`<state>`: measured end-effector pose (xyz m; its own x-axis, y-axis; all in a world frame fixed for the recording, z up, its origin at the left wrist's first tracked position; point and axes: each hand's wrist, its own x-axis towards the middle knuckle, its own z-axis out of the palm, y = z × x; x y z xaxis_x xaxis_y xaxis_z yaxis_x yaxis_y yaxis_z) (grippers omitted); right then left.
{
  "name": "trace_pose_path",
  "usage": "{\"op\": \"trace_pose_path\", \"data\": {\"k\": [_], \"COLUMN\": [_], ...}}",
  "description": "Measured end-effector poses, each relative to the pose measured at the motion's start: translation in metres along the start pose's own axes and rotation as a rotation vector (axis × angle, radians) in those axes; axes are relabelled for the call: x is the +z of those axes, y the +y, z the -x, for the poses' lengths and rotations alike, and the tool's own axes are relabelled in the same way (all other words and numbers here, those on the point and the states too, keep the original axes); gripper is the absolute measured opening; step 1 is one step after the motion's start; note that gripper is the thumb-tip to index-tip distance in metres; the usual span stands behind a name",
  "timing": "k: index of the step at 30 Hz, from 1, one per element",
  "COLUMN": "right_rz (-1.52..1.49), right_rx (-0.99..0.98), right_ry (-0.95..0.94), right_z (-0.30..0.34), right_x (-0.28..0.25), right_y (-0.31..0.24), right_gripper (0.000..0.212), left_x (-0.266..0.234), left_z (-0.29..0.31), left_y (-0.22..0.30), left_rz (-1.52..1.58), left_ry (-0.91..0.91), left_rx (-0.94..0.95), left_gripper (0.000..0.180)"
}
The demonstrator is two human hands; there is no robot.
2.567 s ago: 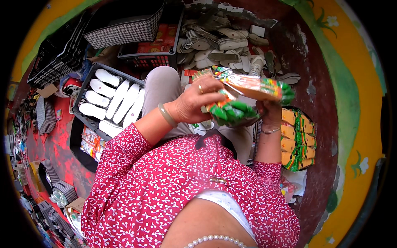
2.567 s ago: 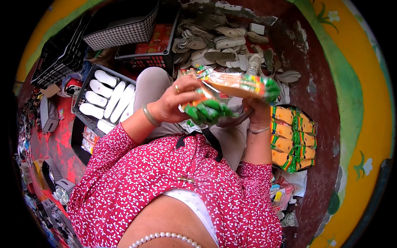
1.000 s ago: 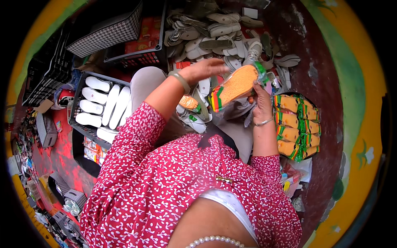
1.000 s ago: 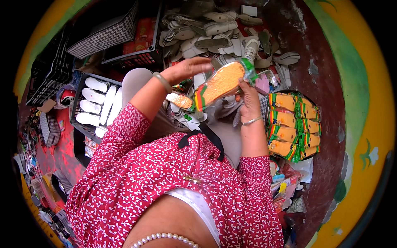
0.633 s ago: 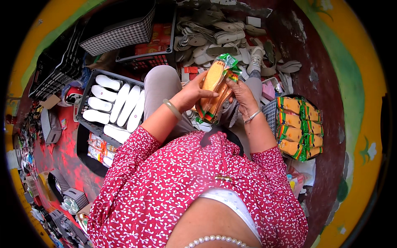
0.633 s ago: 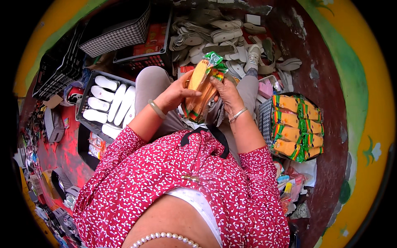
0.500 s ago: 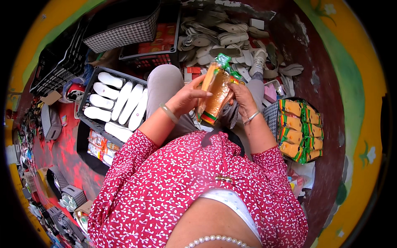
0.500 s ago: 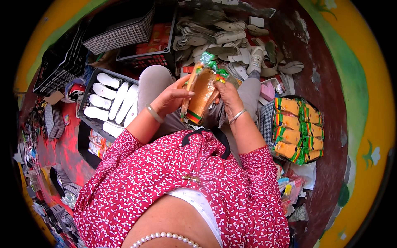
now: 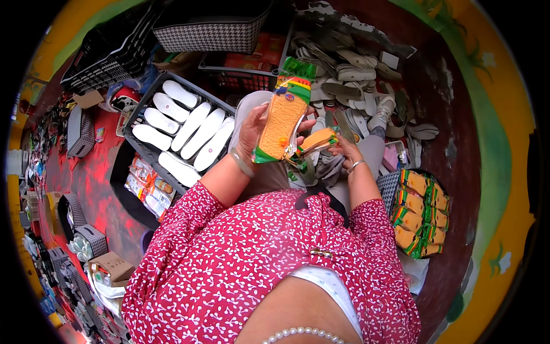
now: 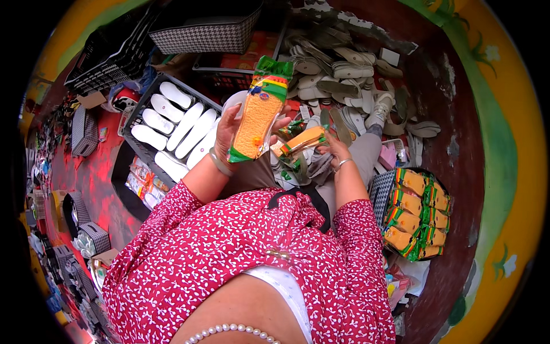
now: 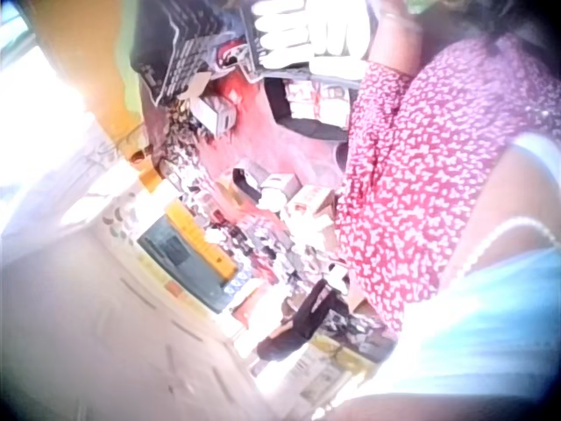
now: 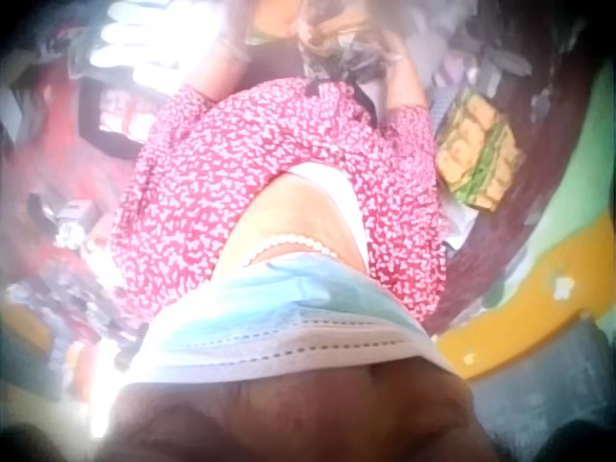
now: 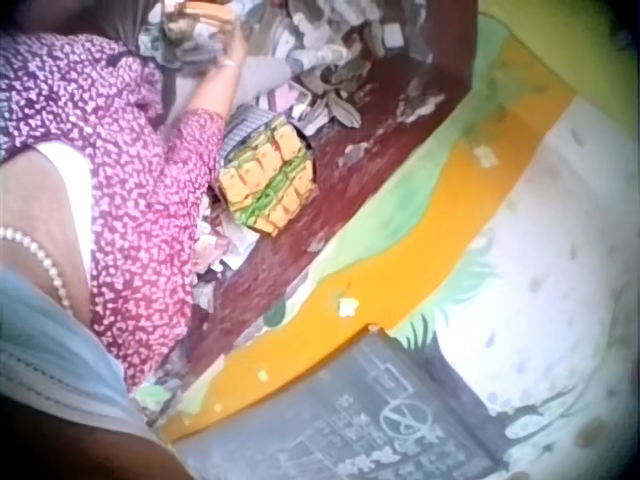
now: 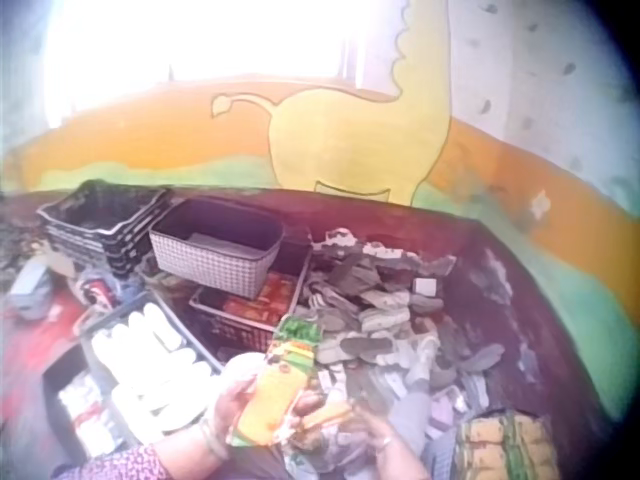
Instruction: The person sits on the floor and places orange shoe insoles into plastic packaging, using a cloth to wipe the insoles before sealing them.
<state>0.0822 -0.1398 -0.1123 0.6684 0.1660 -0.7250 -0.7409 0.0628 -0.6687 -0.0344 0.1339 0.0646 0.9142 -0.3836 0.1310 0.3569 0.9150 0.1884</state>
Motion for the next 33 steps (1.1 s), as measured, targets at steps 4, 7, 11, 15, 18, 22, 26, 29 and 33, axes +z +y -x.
{"op": "trace_pose_path", "data": {"k": [4, 7, 11, 15, 18, 22, 26, 29, 33], "right_rz": [0.390, 1.266, 1.831, 1.083, 0.357, -0.227, -0.425, -0.520, -0.624], "right_rx": [-0.054, -0.249, -0.148, -0.317, -0.380, -0.575, -0.672, -0.660, -0.610], "right_ry": [-0.186, -0.331, -0.314, -0.283, -0.404, -0.502, -0.408, -0.660, -0.365], "right_z": [0.011, 0.036, 0.073, 0.090, 0.132, 0.183, 0.188, 0.184, 0.198], "right_x": [-0.026, -0.039, -0.028, -0.061, -0.044, -0.009, 0.006, 0.009, 0.026], "right_y": [0.004, -0.012, -0.029, -0.049, -0.079, -0.103, -0.101, -0.092, -0.077], "right_gripper": [0.041, 0.046, 0.043, 0.020, 0.013, 0.020, 0.032, 0.039, 0.045], "left_x": [0.002, -0.002, -0.011, -0.007, -0.007, -0.010, -0.005, -0.001, -0.004], "left_z": [0.005, 0.009, 0.009, 0.009, 0.015, 0.012, 0.001, -0.006, -0.013], "left_y": [-0.001, -0.002, 0.004, 0.000, 0.003, 0.004, -0.004, -0.013, -0.019], "left_rz": [-0.097, -0.171, -0.303, -0.465, -0.425, -0.457, -0.465, -0.500, -0.681], "left_ry": [0.115, 0.236, 0.184, 0.190, 0.204, 0.195, 0.234, 0.270, 0.343], "left_rx": [0.018, 0.041, -0.003, 0.038, 0.010, -0.072, -0.169, -0.215, -0.244], "left_gripper": [0.065, 0.059, 0.057, 0.069, 0.077, 0.067, 0.047, 0.035, 0.028]}}
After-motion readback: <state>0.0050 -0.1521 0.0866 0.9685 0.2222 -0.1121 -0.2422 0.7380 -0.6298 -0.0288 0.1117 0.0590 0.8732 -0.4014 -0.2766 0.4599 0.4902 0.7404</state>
